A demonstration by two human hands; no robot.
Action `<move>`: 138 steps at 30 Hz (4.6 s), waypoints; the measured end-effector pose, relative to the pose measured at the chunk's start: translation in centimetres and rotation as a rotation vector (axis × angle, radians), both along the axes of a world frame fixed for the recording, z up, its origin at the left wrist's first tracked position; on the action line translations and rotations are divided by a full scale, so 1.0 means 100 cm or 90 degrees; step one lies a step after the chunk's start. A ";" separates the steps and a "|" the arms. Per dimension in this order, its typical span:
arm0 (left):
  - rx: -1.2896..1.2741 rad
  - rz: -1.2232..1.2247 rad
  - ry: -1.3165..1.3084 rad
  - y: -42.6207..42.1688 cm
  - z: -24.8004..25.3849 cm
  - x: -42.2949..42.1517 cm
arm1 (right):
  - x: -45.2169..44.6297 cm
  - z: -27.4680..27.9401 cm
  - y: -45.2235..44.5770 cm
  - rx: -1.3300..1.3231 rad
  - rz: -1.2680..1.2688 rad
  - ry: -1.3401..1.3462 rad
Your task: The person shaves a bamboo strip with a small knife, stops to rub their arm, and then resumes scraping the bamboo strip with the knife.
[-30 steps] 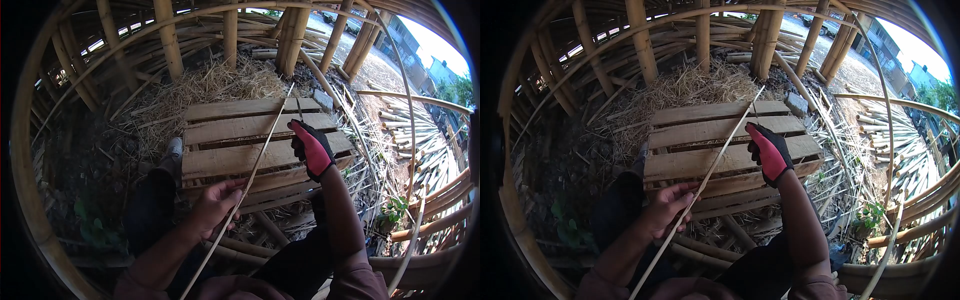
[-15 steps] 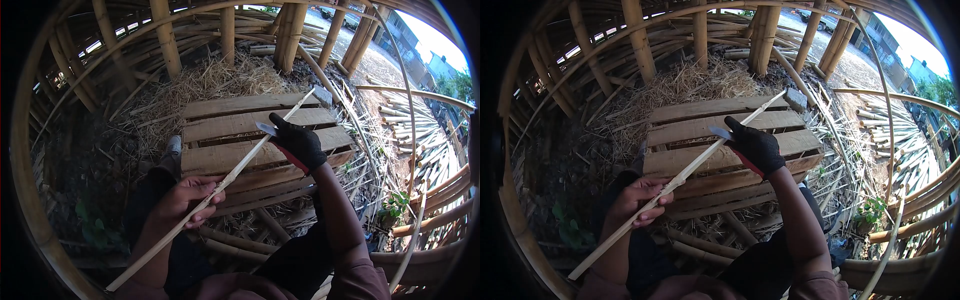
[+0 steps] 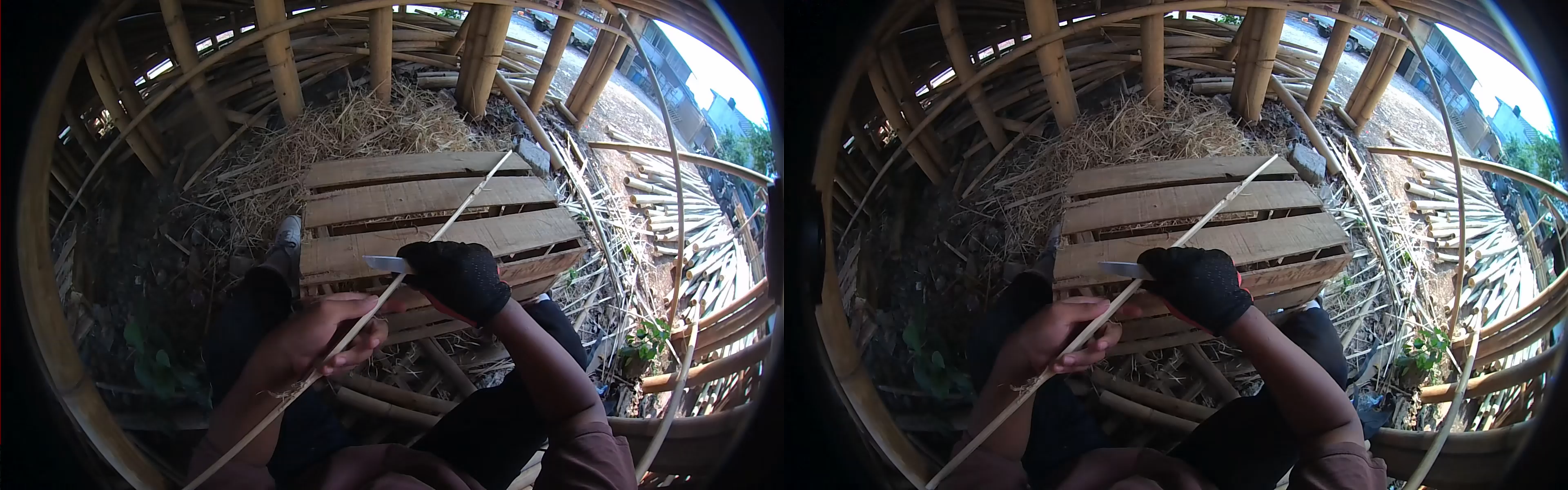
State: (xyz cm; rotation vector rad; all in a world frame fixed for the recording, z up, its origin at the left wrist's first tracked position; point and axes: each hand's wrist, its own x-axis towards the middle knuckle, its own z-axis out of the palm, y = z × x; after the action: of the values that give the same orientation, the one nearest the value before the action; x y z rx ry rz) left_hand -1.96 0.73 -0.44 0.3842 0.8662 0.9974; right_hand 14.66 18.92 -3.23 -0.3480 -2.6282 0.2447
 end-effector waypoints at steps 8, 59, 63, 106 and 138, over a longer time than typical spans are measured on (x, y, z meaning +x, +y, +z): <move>0.040 0.011 0.039 0.004 0.010 0.007 | 0.022 0.022 0.056 -0.276 -0.205 -0.019; 0.015 0.043 0.117 0.024 -0.012 0.023 | -0.019 0.006 0.075 -0.072 -0.571 -0.224; 0.010 0.065 0.044 0.020 -0.011 0.028 | -0.014 0.011 0.043 0.024 -0.472 -0.240; 0.005 0.042 0.167 0.006 0.001 0.021 | -0.002 0.002 0.078 -0.077 -0.591 -0.233; 0.005 0.062 0.086 0.005 -0.003 0.016 | -0.012 0.008 0.028 -0.106 -0.468 -0.215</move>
State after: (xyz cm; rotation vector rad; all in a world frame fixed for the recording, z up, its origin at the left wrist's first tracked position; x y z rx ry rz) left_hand -0.33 1.23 -0.78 0.4229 1.0102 1.0746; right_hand 13.41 21.69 -2.43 -1.4720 -2.5845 0.1606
